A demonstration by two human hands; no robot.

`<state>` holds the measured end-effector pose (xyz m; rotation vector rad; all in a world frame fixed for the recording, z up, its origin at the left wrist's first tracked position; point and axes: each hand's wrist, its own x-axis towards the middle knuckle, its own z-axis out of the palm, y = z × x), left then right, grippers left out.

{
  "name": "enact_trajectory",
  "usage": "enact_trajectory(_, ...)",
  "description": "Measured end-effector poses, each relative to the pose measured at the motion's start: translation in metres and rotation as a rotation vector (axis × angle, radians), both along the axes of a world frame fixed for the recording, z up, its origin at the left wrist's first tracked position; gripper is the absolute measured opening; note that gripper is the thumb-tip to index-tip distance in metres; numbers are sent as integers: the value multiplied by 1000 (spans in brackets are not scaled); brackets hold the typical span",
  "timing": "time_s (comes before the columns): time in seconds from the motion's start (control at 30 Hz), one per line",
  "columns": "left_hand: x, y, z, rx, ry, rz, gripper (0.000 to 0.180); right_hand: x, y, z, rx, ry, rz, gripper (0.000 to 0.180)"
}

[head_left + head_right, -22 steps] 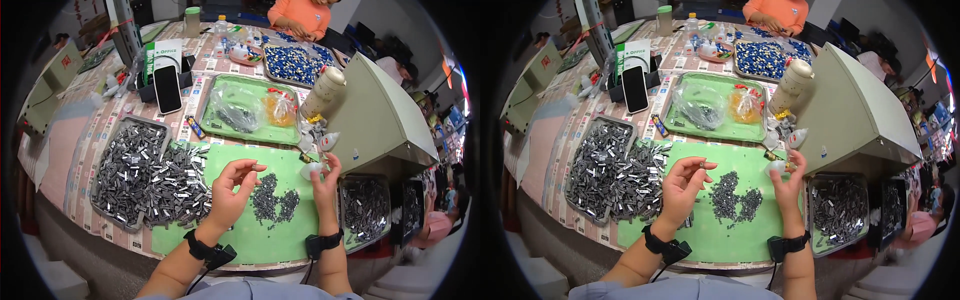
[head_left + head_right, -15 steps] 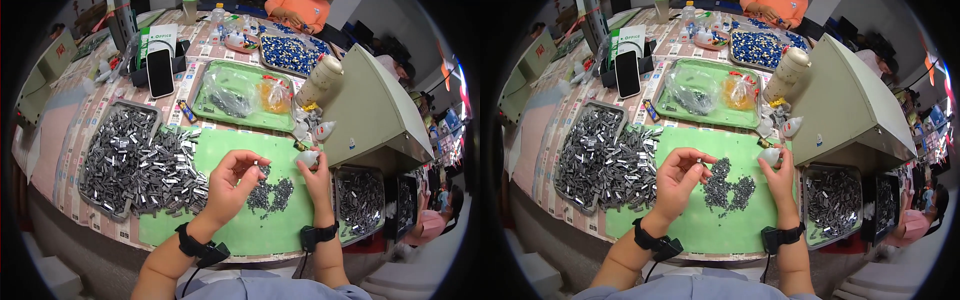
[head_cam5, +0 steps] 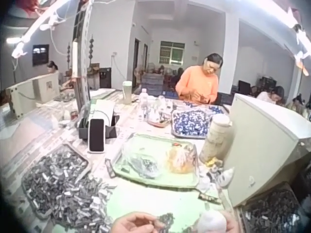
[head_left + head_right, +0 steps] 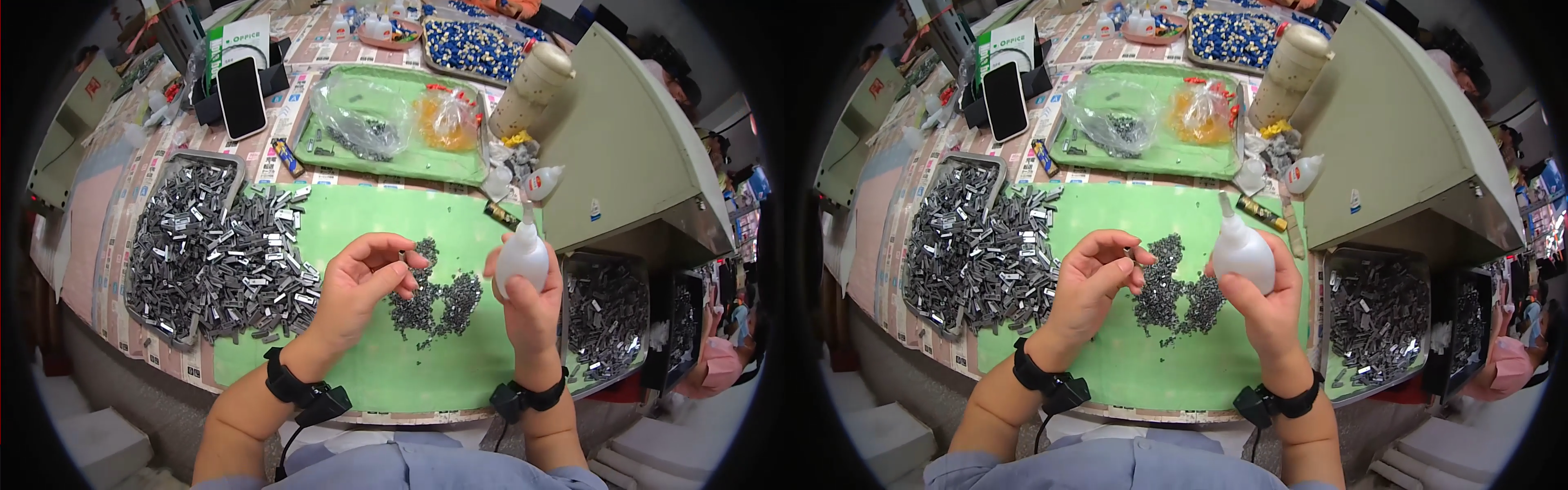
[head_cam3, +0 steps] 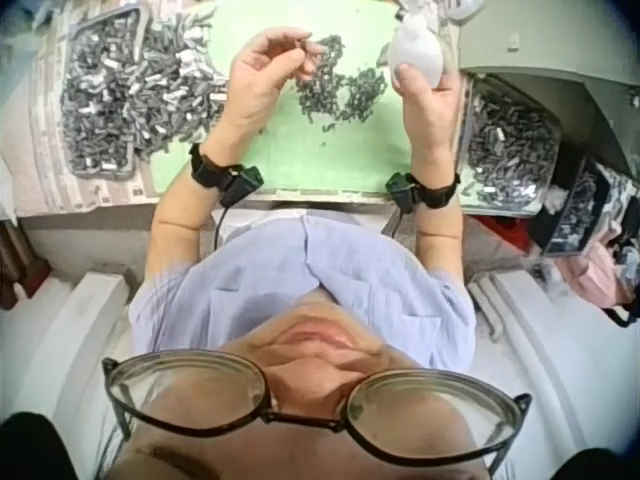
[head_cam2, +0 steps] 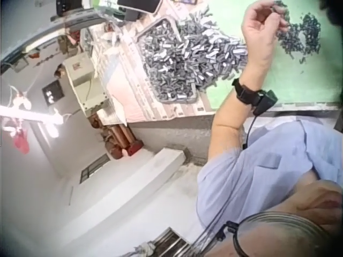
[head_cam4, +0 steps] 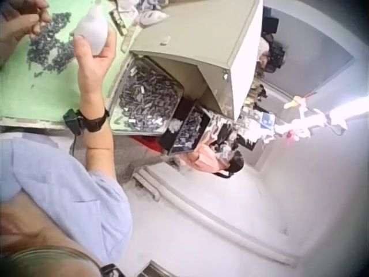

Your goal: Assembling small grey plastic components by applying glue and joining them.

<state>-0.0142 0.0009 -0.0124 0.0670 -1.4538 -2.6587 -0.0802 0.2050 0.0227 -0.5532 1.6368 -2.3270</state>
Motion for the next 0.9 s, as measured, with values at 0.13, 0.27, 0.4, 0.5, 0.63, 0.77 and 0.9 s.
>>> enact_trajectory(0.13,3,3,6,-22,-27,-7,21,4,-8,7,22,-71,-92,60)
enact_trajectory(0.27,7,7,16,-76,-22,-63,24,6,-8,12,79,-64,-179,66)
enact_trajectory(0.4,8,7,7,-129,47,-84,23,11,4,5,107,173,-274,59)
enact_trajectory(0.5,7,9,6,-111,79,-64,19,15,8,7,153,242,-308,54)
enact_trajectory(0.63,5,9,1,-103,125,-63,18,16,6,11,184,293,-311,47)
enact_trajectory(0.77,5,8,0,-102,134,-77,20,16,5,12,189,279,-228,40)
enact_trajectory(0.9,6,9,2,-69,107,-78,20,14,5,10,205,307,-231,39)
